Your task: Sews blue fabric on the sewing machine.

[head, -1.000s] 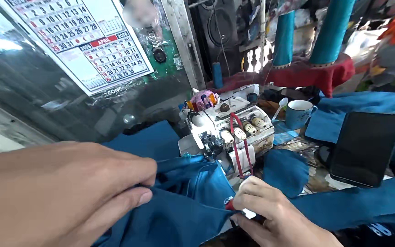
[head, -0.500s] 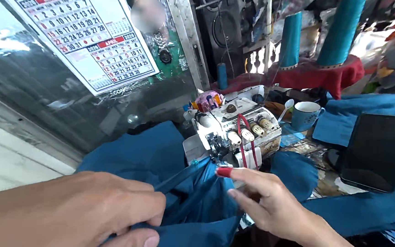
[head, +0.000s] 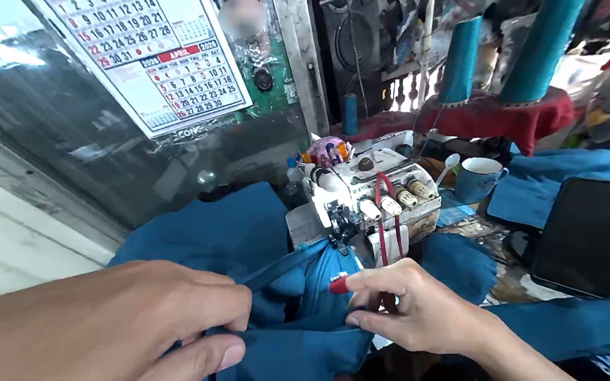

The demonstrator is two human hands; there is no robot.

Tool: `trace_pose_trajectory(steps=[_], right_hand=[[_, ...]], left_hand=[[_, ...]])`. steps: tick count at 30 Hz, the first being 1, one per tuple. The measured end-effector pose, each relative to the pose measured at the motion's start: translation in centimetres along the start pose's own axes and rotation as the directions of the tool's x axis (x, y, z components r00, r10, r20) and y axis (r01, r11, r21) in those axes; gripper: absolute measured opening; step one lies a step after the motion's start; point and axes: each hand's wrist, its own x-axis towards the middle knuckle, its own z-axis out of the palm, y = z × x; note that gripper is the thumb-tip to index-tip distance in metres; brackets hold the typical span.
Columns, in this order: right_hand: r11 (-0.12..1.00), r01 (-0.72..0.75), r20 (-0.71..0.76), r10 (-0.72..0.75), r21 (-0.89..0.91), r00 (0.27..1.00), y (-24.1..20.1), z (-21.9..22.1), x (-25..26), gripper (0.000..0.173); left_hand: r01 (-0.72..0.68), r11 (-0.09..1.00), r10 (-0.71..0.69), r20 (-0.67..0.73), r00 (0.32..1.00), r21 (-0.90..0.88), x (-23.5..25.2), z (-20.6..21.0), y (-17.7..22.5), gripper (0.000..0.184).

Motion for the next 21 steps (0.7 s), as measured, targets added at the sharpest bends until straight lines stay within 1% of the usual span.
trace_pose_trajectory(steps=[1,4,6,8,9,10,11,12,13,14,15,16,17,18,20,21], right_hand=[[0.998,0.018,0.016,-0.017,-0.063,1.0,-0.2,-0.2,-0.6,0.027],[0.966,0.064,0.012,-0.063,-0.25,0.998,-0.9,-0.6,-3.5,0.026],[0.923,0.07,-0.065,-0.102,-0.378,0.993,-0.7,0.0,-5.2,0.022],[0.904,0.005,-0.187,-0.094,-0.428,0.978,-0.3,1.1,-5.8,0.016],[0.908,-0.063,-0.209,-0.028,-0.415,0.977,-0.1,1.2,-5.7,0.016],[0.922,-0.141,-0.187,0.076,-0.361,0.979,0.0,1.1,-5.4,0.019],[0.935,-0.213,-0.128,0.183,-0.284,0.975,-0.1,0.8,-5.0,0.022],[0.945,-0.263,-0.051,0.258,-0.194,0.965,-0.1,0.4,-4.5,0.024],[0.953,-0.276,0.011,0.279,-0.126,0.96,-0.1,0.2,-4.2,0.025],[0.965,-0.253,0.054,0.256,-0.066,0.965,-0.2,0.0,-3.9,0.025],[0.979,-0.203,0.073,0.203,-0.008,0.976,-0.5,-0.2,-3.8,0.024],[0.989,-0.146,0.077,0.143,0.037,0.987,-0.9,-0.4,-3.9,0.023],[0.993,-0.103,0.072,0.099,0.055,0.992,-1.2,-0.7,-4.3,0.022],[0.994,-0.094,0.073,0.09,0.05,0.993,-1.6,-1.0,-5.0,0.026],[0.988,-0.148,0.071,0.146,0.033,0.987,-1.6,-1.0,-7.0,0.035],[0.98,-0.189,0.063,0.186,0.057,0.981,-1.3,-0.7,-7.9,0.036]], left_hand=[[0.0,1.0,0.0,-0.008,1.0,-0.012,0.0,-0.2,0.4,0.028],[0.07,0.998,-0.07,0.02,0.997,0.009,-0.4,-1.2,1.5,0.03],[0.135,0.988,-0.135,-0.007,0.991,0.067,-0.2,-1.4,2.3,0.03],[0.178,0.975,-0.173,-0.048,0.984,0.135,0.6,-1.6,2.7,0.025],[0.162,0.971,-0.145,-0.107,0.984,0.176,1.3,-1.5,2.1,0.021],[0.135,0.96,-0.097,-0.159,0.983,0.247,2.1,-1.4,0.8,0.019],[0.128,0.933,-0.077,-0.163,0.984,0.335,3.0,-1.3,-0.3,0.019],[0.163,0.893,-0.119,-0.13,0.984,0.42,4.0,-1.2,-1.1,0.022],[0.228,0.845,-0.217,-0.08,0.973,0.484,5.0,-1.3,-1.5,0.024],[0.277,0.8,-0.298,-0.048,0.953,0.533,5.8,-1.6,-1.8,0.027],[0.287,0.782,-0.32,-0.039,0.947,0.553,6.2,-2.0,-2.0,0.029],[0.266,0.797,-0.285,-0.052,0.957,0.543,6.1,-2.6,-2.3,0.03],[0.23,0.836,-0.227,-0.067,0.972,0.497,5.6,-3.2,-2.3,0.031],[0.185,0.882,-0.166,-0.08,0.983,0.434,5.0,-3.6,-1.8,0.031],[0.098,0.964,-0.083,-0.07,0.994,0.247,3.7,-3.3,0.3,0.03],[0.065,0.988,-0.065,-0.001,0.998,0.142,3.4,-3.1,1.4,0.029]])
